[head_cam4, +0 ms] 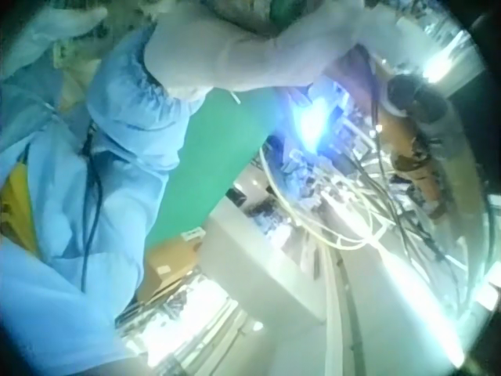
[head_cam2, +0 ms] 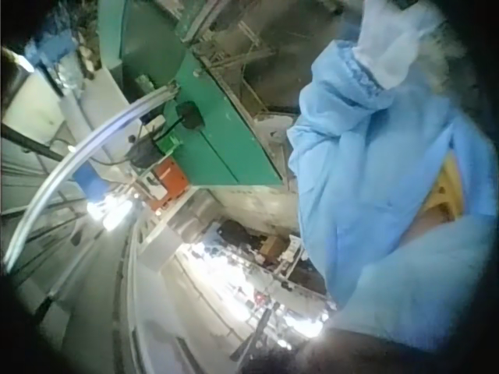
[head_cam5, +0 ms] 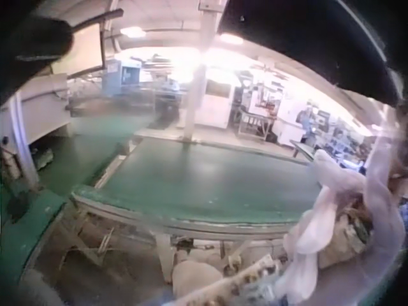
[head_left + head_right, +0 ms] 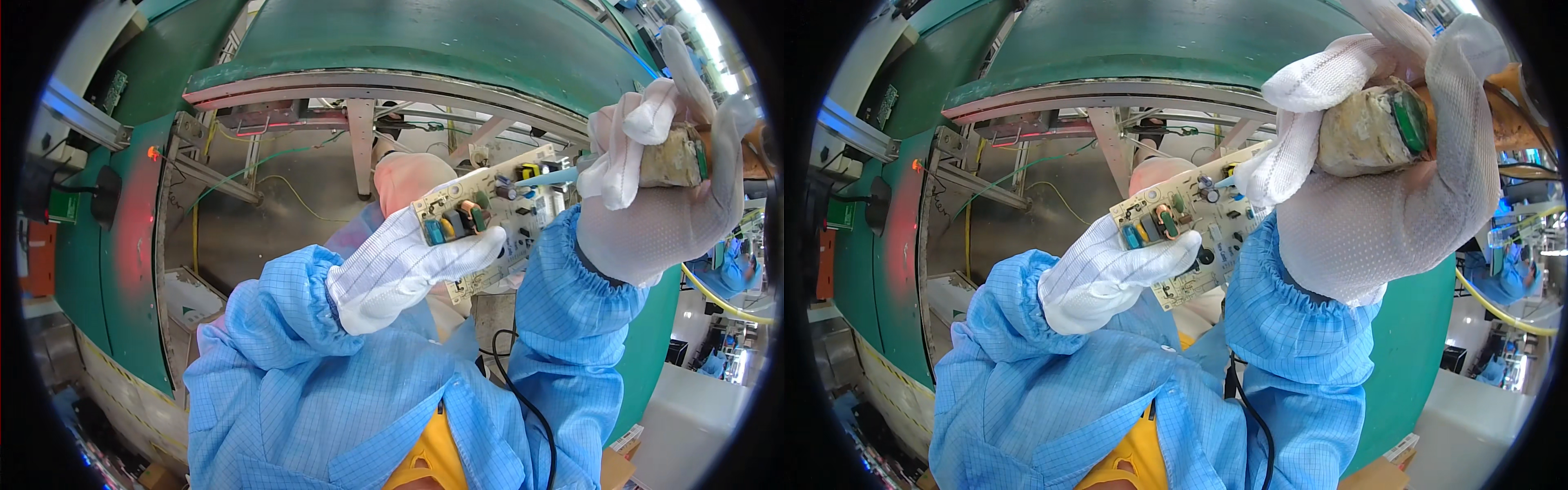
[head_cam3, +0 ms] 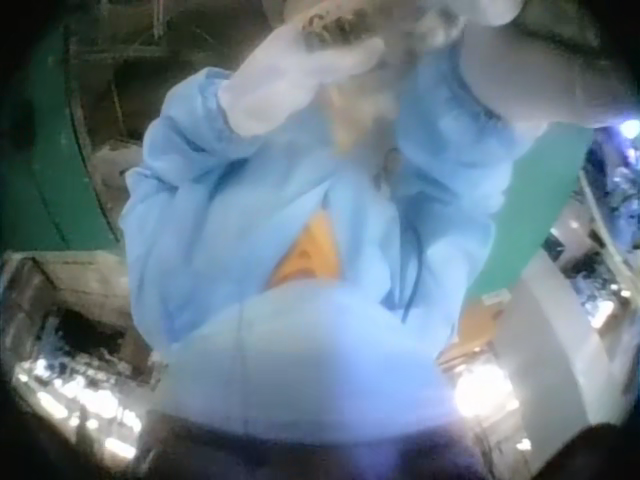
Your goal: Picking up printed circuit boards from a conveyor belt, inspecting or applying a tool to components, and placing them back.
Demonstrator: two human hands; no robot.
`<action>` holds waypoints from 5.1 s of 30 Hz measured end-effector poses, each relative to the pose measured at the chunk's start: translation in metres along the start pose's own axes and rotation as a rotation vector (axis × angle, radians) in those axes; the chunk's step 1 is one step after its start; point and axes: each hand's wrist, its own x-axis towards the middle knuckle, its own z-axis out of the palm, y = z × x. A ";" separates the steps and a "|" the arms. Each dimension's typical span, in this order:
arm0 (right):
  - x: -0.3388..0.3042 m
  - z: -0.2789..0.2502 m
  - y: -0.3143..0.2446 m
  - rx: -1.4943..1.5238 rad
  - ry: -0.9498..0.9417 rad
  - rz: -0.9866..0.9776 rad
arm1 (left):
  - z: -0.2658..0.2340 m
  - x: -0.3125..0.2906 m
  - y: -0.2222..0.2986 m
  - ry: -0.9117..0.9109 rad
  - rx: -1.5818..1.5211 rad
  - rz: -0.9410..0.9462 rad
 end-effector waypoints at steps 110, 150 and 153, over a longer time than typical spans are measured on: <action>0.001 -0.029 0.021 -0.673 0.085 -0.554 | -0.018 -0.010 0.039 0.459 -0.363 -0.280; 0.068 -0.374 0.193 -1.891 0.092 0.604 | -0.560 -0.093 0.170 1.463 1.585 -0.139; 0.077 -0.395 0.217 -1.860 0.046 0.655 | -0.510 -0.068 0.163 1.405 1.904 0.003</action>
